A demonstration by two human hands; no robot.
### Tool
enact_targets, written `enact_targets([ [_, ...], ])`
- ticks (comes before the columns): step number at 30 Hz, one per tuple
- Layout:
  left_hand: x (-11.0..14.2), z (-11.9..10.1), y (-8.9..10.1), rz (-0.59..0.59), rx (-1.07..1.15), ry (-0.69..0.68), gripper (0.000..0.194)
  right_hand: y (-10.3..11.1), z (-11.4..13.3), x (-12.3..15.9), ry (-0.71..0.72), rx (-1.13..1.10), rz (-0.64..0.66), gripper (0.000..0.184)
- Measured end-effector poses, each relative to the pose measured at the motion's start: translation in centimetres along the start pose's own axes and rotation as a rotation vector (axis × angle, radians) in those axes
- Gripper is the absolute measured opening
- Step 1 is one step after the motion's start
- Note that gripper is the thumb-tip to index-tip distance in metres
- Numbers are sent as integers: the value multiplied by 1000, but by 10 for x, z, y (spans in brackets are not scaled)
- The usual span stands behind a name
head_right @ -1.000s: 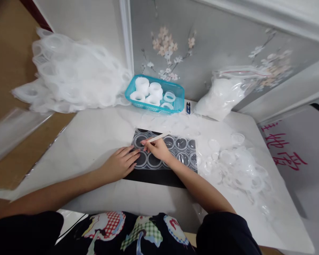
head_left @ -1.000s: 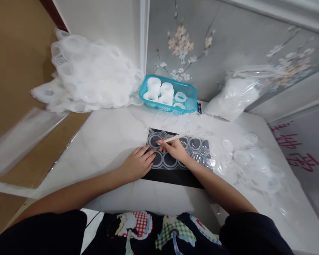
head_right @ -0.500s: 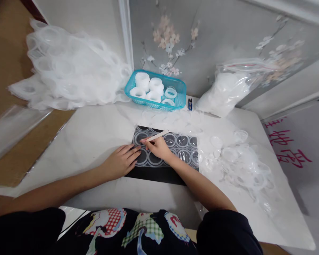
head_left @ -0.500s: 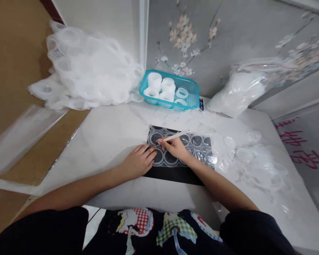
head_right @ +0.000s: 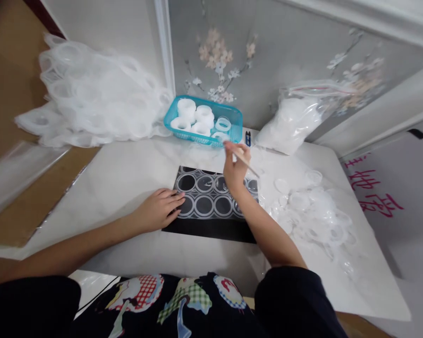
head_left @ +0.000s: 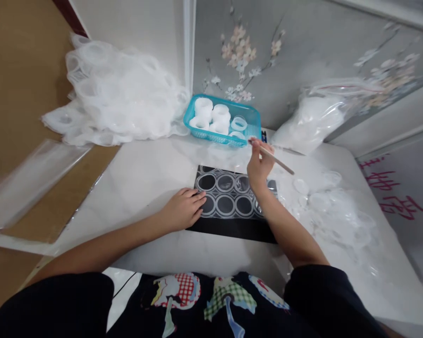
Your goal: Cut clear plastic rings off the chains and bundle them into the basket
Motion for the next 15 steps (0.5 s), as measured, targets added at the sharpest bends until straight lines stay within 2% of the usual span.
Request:
enact_targets([
  [1,-1,0,3,-8,3,-1,30,8,-1,1,-19,-10,-34,37],
  [2,-3,0,6,-23,5,-3,28,12,0,6,1,-24,8,35],
  [4,-9,-3,10,-69,-2,-14,29,8,4,27,57,-71,225,28],
  [6,-15,-9,11,-111,-26,-62,31,1,1,51,-3,-141,388,28],
  [7,-19,-14,9,-118,-40,-96,33,-2,-4,60,-60,-178,420,31],
  [10,-31,-23,-1,-97,-63,-163,41,-9,-16,73,-174,-270,434,38],
  [15,-38,-26,-14,-50,-69,-151,45,-12,-20,69,-172,-301,475,41],
])
Point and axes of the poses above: each hand's wrist, its own x-axis away from the middle knuckle, its own y-axis out of the back of the hand, z = x × y, the point moved 5 cm from there along -x, towards the middle knuckle, and after that the axes turned 11 degrees about z, right-handed, at the moved point
